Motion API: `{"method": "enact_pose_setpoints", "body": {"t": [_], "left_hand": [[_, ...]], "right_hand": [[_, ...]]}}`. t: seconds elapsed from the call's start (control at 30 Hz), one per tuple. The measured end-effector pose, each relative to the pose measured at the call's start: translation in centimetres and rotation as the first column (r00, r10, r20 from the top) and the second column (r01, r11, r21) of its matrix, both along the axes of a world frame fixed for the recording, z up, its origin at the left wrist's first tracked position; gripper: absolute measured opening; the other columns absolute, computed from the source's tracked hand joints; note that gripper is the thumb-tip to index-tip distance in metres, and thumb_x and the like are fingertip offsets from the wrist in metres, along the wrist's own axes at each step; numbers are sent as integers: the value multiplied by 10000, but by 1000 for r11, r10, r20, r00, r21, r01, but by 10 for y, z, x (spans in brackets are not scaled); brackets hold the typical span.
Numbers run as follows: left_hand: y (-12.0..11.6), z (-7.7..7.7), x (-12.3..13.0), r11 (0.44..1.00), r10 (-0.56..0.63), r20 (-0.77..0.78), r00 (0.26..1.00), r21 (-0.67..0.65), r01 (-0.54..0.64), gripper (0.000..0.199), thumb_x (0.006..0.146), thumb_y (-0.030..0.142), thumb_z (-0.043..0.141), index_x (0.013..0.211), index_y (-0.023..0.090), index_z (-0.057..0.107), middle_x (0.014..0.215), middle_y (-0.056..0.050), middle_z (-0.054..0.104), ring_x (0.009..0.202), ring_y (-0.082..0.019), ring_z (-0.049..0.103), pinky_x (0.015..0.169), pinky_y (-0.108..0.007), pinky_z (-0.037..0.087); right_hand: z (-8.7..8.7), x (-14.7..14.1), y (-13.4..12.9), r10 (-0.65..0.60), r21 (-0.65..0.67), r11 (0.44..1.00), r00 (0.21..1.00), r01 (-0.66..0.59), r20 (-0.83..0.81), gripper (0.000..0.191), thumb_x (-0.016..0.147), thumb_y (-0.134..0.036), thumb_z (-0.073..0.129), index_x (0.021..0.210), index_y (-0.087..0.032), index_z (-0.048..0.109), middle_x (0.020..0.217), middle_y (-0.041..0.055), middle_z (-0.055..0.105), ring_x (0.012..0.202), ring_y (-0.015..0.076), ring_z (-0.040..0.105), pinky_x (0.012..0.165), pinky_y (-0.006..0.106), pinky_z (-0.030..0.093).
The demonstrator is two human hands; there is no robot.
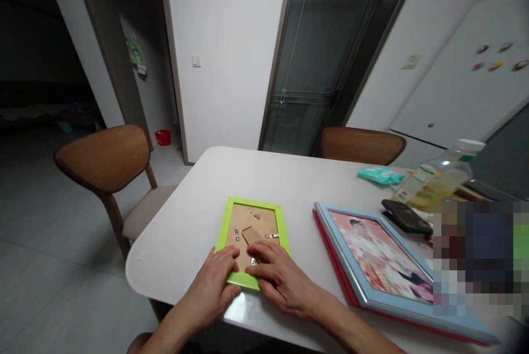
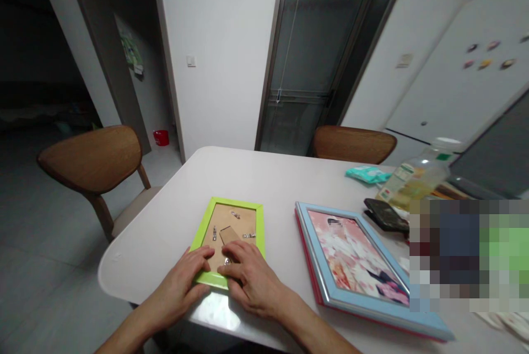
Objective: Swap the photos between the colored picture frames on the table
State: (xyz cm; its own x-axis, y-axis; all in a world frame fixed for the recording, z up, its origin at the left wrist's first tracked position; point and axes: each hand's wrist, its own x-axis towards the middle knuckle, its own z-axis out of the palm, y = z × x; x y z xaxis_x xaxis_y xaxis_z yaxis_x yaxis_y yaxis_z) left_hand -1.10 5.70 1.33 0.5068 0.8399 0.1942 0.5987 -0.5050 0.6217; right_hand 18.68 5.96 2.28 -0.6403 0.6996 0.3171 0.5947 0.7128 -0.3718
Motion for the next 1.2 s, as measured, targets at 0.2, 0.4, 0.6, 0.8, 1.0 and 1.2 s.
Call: {"method": "enact_pose_setpoints", "body": {"t": [0.2, 0.4, 0.6, 0.8, 1.0, 1.2], "left_hand": [[-2, -1, 1, 1000, 11, 15, 1000, 15, -11, 188, 675, 139, 516, 849, 210, 507, 1177, -66, 492, 1146, -202, 369, 1000, -444, 175], [-2, -3, 3, 999, 40, 35, 999, 16, -41, 204, 637, 130, 555, 824, 199, 512, 1155, -77, 508, 1124, -214, 392, 984, -440, 205], [-3, -5, 3, 998, 54, 25, 998, 22, -54, 179, 658, 157, 561, 821, 200, 502, 1175, -75, 496, 1136, -209, 381, 988, -433, 204], [-4, -4, 3, 998, 50, 26, 998, 26, -51, 168, 655, 162, 565, 803, 200, 497, 1165, -72, 504, 1130, -209, 390, 995, -434, 185], [-6, -1, 3, 998, 56, 24, 998, 27, -56, 222, 642, 153, 568, 847, 201, 499, 1143, -70, 513, 1117, -205, 402, 1000, -424, 179], [-7, 4, 3, 998, 58, 26, 998, 8, -58, 228, 634, 147, 573, 845, 198, 504, 1151, -60, 507, 1113, -201, 402, 1004, -423, 171]], "right_hand": [[-16, 18, 21, -437, 29, 896, 892, 443, -116, 269, 754, -179, 420, 960, -181, 593, 986, 95, 535, 924, 192, 466, 810, 326, 380], [-15, 20, 46, -637, 3, 769, 767, 639, 76, 232, 740, -166, 426, 734, -170, 657, 771, 78, 560, 785, 178, 473, 708, 254, 363], [-14, 18, 40, -558, 18, 828, 823, 560, 107, 259, 768, -188, 411, 638, -162, 634, 776, 72, 559, 757, 162, 454, 704, 239, 341], [-9, 10, 34, -572, 18, 820, 819, 572, 37, 233, 764, -185, 412, 804, -155, 640, 844, 78, 573, 820, 165, 461, 740, 238, 342], [-2, -38, 51, -466, 14, 885, 881, 466, 80, 242, 786, -237, 407, 736, -190, 639, 752, 42, 611, 754, 137, 509, 691, 220, 338], [-8, -61, 74, -470, 29, 882, 877, 470, 99, 229, 740, -193, 460, 597, -149, 634, 637, 67, 603, 659, 147, 500, 616, 242, 321]]}}
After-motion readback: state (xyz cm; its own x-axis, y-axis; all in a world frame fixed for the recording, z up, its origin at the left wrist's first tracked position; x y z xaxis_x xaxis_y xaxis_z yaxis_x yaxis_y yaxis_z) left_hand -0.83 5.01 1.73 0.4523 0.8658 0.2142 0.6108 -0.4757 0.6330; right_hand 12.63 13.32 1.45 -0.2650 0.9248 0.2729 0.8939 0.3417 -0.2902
